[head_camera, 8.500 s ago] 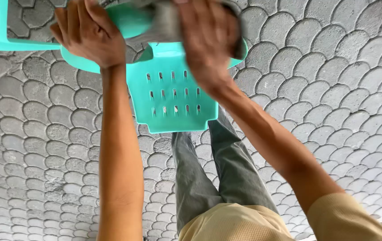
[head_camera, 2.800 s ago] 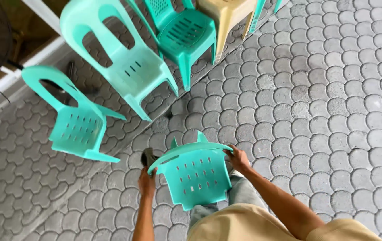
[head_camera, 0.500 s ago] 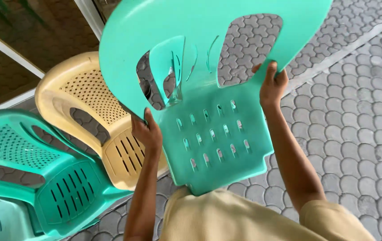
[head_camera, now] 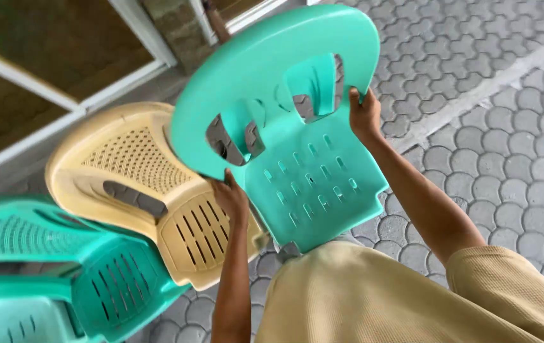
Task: Cleaning and wiping down plastic chairs with a cloth.
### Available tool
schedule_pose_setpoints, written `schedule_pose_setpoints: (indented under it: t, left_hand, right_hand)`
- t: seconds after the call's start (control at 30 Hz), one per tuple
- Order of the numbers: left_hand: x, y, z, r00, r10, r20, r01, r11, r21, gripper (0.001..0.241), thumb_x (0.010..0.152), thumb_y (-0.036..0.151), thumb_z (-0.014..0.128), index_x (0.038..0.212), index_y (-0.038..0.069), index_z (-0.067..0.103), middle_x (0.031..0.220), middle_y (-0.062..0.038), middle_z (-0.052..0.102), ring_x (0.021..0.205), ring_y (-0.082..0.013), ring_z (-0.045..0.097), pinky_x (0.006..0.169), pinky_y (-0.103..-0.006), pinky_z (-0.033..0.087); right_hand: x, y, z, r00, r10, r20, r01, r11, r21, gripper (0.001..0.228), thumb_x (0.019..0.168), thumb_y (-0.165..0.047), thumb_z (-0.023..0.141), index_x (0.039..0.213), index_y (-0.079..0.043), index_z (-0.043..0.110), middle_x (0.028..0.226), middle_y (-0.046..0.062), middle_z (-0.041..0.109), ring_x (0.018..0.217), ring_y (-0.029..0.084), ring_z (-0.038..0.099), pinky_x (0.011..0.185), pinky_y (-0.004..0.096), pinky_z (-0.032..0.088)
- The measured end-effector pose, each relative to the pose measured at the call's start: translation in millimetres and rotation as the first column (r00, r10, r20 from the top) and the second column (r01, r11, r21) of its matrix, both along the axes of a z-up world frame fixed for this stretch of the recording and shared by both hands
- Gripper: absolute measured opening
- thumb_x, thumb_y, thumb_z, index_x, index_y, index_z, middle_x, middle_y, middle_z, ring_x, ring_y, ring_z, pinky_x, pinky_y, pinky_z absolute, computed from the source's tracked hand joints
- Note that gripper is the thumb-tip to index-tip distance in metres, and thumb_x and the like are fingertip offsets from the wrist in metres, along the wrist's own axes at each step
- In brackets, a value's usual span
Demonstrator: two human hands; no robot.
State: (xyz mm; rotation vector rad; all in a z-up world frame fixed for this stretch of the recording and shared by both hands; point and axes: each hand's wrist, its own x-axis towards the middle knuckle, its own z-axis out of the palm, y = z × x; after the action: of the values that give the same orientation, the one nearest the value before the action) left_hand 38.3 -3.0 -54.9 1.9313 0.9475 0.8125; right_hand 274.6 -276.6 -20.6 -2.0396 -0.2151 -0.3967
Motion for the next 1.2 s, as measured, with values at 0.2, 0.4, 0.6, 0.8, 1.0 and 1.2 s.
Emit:
schedule_pose_setpoints:
  t: [0.2,0.4,0.6,0.8,1.0,1.2]
  left_hand:
    - [57,-4,-26,0.922,-0.095,-0.375,0.135,0.988,0.082,0.037,0.11,0.034,0.056,0.112,-0.003,0.059,0.101,-0.02,0.066,0.093,-0.0404,0.072,0.072,-0.0468,0.061]
    - [97,-40,-33,0.885,0.036,-0.465,-0.054,0.998,-0.027,0.035,0.108,0.03,0.057,0.109,-0.004,0.059,0.097,-0.026,0.068,0.096,-0.0478,0.069,0.074,-0.0555,0.057]
    - [97,-100,-52,0.844,-0.037,-0.535,-0.034,0.992,-0.121,0.046,0.102,0.043,0.059,0.1,-0.003,0.061,0.088,-0.034,0.068,0.09,-0.0552,0.067,0.072,-0.0629,0.052]
    - [73,-120,-94,0.84,-0.081,-0.536,-0.076,0.961,-0.264,0.055,0.091,0.064,0.064,0.098,0.01,0.068,0.086,-0.021,0.076,0.091,-0.0437,0.073,0.075,-0.0554,0.058]
    - [13,-137,-54,0.91,-0.012,-0.414,-0.114,0.954,-0.277,0.048,0.092,0.048,0.069,0.112,0.004,0.066,0.099,-0.024,0.073,0.094,-0.0498,0.069,0.072,-0.0608,0.056]
    - [-143,-186,-43,0.847,0.271,-0.457,-0.375,0.914,-0.152,0.047,0.092,0.048,0.068,0.116,0.007,0.066,0.103,-0.021,0.071,0.098,-0.0467,0.07,0.078,-0.0598,0.058]
  right_hand:
    - [85,-10,-106,0.997,-0.071,-0.04,0.066,0.99,-0.123,0.027,0.11,-0.027,0.058,0.105,-0.001,0.054,0.095,0.025,0.052,0.088,0.056,0.056,0.076,0.063,0.045]
    - [119,-12,-170,0.966,-0.176,-0.19,0.136,0.969,-0.208,0.043,0.093,-0.015,0.075,0.125,-0.016,0.045,0.107,0.008,0.042,0.1,0.04,0.054,0.092,0.055,0.046]
    - [44,8,-177,0.748,0.36,-0.558,-0.426,0.905,0.014,0.031,0.092,-0.014,0.066,0.12,-0.002,0.062,0.093,0.025,0.066,0.087,0.049,0.067,0.074,0.057,0.053]
    - [-13,18,-244,0.35,0.663,-0.662,-0.824,0.554,0.119,0.027,0.092,-0.032,0.068,0.118,-0.027,0.072,0.088,0.005,0.076,0.081,0.027,0.074,0.078,0.041,0.058]
    - [-22,56,-213,0.184,0.558,-0.809,-0.956,0.291,-0.017,0.028,0.092,-0.047,0.06,0.114,-0.032,0.071,0.09,0.0,0.08,0.086,0.024,0.078,0.086,0.041,0.058]
    - [-50,103,-244,0.254,0.598,-0.76,-0.955,0.28,-0.098,0.029,0.086,-0.046,0.064,0.11,-0.031,0.072,0.107,0.0,0.078,0.088,0.022,0.077,0.086,0.041,0.058]
